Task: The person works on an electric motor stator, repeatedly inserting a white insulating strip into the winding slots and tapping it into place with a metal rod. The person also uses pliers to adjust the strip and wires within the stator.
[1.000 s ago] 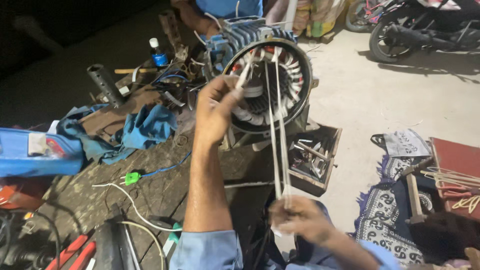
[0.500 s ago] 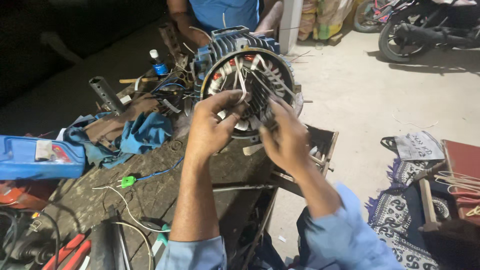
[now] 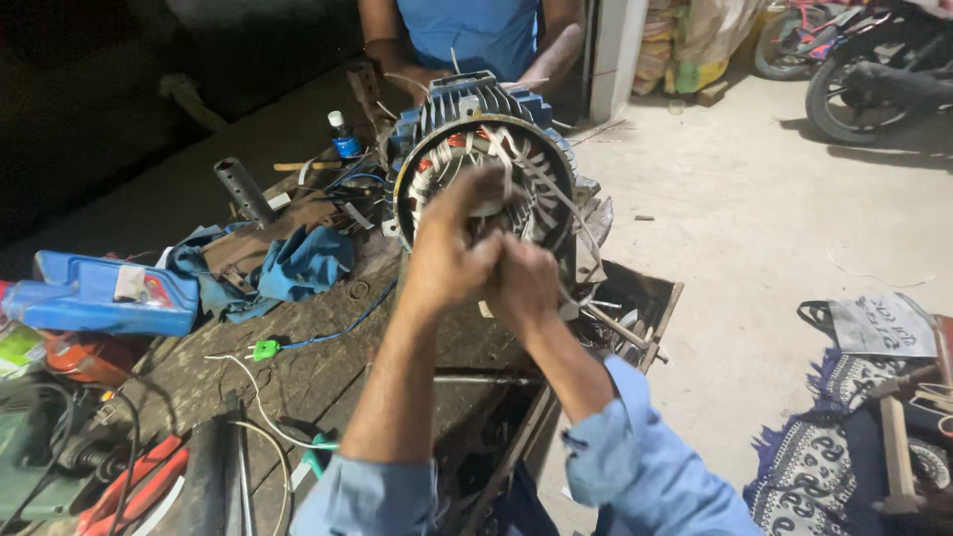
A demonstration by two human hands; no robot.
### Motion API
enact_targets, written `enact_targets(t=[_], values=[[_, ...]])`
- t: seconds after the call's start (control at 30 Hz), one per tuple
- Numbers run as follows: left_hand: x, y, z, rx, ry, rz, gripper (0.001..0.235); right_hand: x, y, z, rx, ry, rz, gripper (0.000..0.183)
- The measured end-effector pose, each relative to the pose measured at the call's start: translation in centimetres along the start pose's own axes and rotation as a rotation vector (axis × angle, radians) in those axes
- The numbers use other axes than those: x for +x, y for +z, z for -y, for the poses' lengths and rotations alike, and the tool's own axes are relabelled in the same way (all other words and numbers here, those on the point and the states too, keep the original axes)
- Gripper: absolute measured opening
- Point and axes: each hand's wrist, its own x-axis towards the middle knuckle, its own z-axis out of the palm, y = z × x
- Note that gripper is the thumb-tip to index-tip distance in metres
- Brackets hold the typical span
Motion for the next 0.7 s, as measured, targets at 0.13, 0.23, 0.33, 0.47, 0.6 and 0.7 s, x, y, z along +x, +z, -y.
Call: enact_targets(t=[0.13, 0.23, 0.33, 0.47, 0.6, 0.7], values=[[3.1, -0.5, 0.3, 0.417, 0.235, -0.050, 0.085, -6.1, -3.7, 4.3, 0.129, -0.145, -0.017, 0.007], [4.7, -1.1, 1.3, 0.585, 0.141, -0.044, 0.092, -10.8, -6.2, 6.2, 0.395, -0.005, 0.151, 0.010], [4.9, -0.9, 2.5, 0.784, 0.220, -0.086, 0.088, -15.1, -9.4, 5.9, 0.414, 0.036, 0.137, 0.016], [1.9, -0.2, 3.7, 0.735, 0.499, 0.000, 0.057, -19.1, -13.8, 3.3, 0.511, 0.509, 0.219, 0.018], [0.4, -0.4, 4.1, 0.847, 0.539, 0.570, 0.039, -17.3, -19.8, -1.8, 0.432, 0.952, 0.314, 0.021], [0.7, -1.8, 3.8, 0.948, 0.647, 0.517, 0.036, -13.4, -23.0, -3.6, -0.327, 0.364, 0.058, 0.037]])
